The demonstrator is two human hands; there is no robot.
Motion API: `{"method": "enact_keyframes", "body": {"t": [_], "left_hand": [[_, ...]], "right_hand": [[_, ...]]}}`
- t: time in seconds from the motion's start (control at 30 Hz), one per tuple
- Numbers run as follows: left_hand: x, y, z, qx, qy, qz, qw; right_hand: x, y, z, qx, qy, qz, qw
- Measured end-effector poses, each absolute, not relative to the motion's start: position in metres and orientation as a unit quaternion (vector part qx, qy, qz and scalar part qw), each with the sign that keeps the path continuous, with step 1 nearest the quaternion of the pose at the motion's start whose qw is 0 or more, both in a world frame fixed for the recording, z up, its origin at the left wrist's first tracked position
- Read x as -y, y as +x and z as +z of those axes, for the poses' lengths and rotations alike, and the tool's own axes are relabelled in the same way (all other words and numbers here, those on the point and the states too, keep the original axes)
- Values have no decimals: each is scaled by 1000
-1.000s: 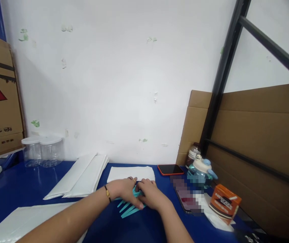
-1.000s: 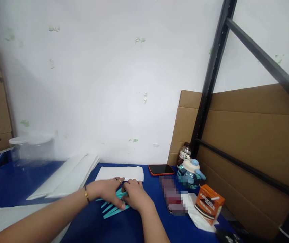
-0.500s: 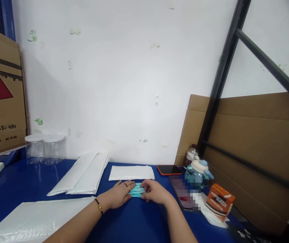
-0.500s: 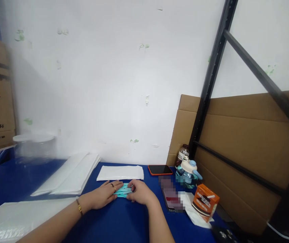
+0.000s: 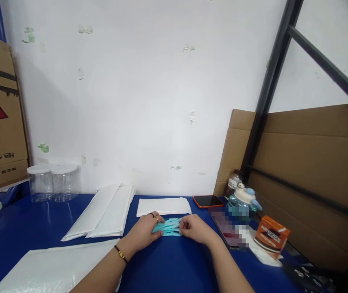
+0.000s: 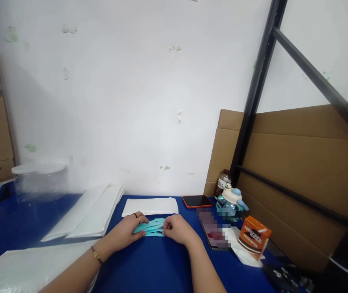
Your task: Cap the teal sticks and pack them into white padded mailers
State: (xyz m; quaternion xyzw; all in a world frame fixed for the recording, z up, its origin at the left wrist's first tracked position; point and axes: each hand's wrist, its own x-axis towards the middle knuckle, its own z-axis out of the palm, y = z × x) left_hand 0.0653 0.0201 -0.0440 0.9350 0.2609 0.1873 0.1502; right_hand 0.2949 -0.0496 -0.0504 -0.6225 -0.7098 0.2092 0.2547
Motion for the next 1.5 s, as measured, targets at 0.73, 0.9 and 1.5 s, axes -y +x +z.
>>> {"method": "enact_keyframes", "body": {"t": [0.73, 0.9, 1.5], "left_hand": [[-5, 65, -28, -268, 930, 147, 203], [5, 72, -30, -266, 929, 108, 234], [-12, 59, -34, -287, 934, 134, 167]], "right_hand": [[62, 298, -31, 661, -572, 412, 259], [65, 293, -30, 657, -549, 456, 242], [58, 286, -38, 736, -632, 159, 182]]}}
